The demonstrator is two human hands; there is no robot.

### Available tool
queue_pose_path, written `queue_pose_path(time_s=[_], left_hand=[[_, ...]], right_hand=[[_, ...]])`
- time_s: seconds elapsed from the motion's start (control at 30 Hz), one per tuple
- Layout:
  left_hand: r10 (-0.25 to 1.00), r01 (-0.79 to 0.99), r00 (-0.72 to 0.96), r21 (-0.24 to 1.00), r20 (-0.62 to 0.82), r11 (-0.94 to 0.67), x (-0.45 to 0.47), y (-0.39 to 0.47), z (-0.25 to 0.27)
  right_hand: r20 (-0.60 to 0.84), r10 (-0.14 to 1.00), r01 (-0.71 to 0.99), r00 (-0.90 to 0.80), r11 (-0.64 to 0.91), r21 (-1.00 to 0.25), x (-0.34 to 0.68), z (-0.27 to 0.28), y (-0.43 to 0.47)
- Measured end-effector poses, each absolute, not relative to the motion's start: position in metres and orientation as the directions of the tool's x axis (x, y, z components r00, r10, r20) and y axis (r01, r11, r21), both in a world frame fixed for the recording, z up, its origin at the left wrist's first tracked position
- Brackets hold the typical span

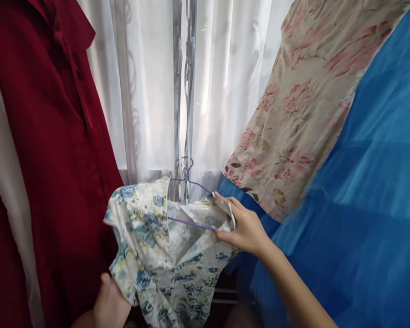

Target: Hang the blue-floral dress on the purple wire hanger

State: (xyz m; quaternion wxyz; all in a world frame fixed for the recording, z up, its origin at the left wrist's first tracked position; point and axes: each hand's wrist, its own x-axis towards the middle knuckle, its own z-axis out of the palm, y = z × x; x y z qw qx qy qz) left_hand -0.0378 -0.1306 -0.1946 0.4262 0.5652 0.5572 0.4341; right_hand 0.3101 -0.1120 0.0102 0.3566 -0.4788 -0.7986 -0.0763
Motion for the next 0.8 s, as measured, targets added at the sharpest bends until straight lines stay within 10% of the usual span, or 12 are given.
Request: queue_pose_path(time_s=[0.17,0.33,0.53,0.67,0.8], left_hand=[[0.965,-0.154,-0.259,0.988,-0.037,-0.004,-0.007,-0.150,-0.211],[0.923,-0.319,-0.365,0.948,-0.125,0.002,0.012,-0.153,-0.202],[0.902,-0.420,-0.366,0.905,-0.230,0.060,0.021,-0.173,-0.216],[0.906,-0.418,-0.364,0.907,-0.214,0.047,0.031,-0.180,-0.220],[0.932,-0.445,-0.305,0.895,-0.197,0.044,0.039,-0.181,-0.218]], right_hand=[[0.709,0.619,0.757,-0.338,0.626,-0.185,0.321,-0.017,-0.123],[0.789,0.609,0.482,-0.079,0.716,-0.504,0.307,-0.049,-0.150],[0.500,0.861,-0.021,-0.091,0.500,-0.866,0.253,-0.115,-0.185],[0.245,0.957,-0.025,0.153,0.252,-0.967,0.235,-0.164,-0.182],[0.107,0.994,0.082,0.001,0.107,-0.991,0.229,-0.187,-0.172]])
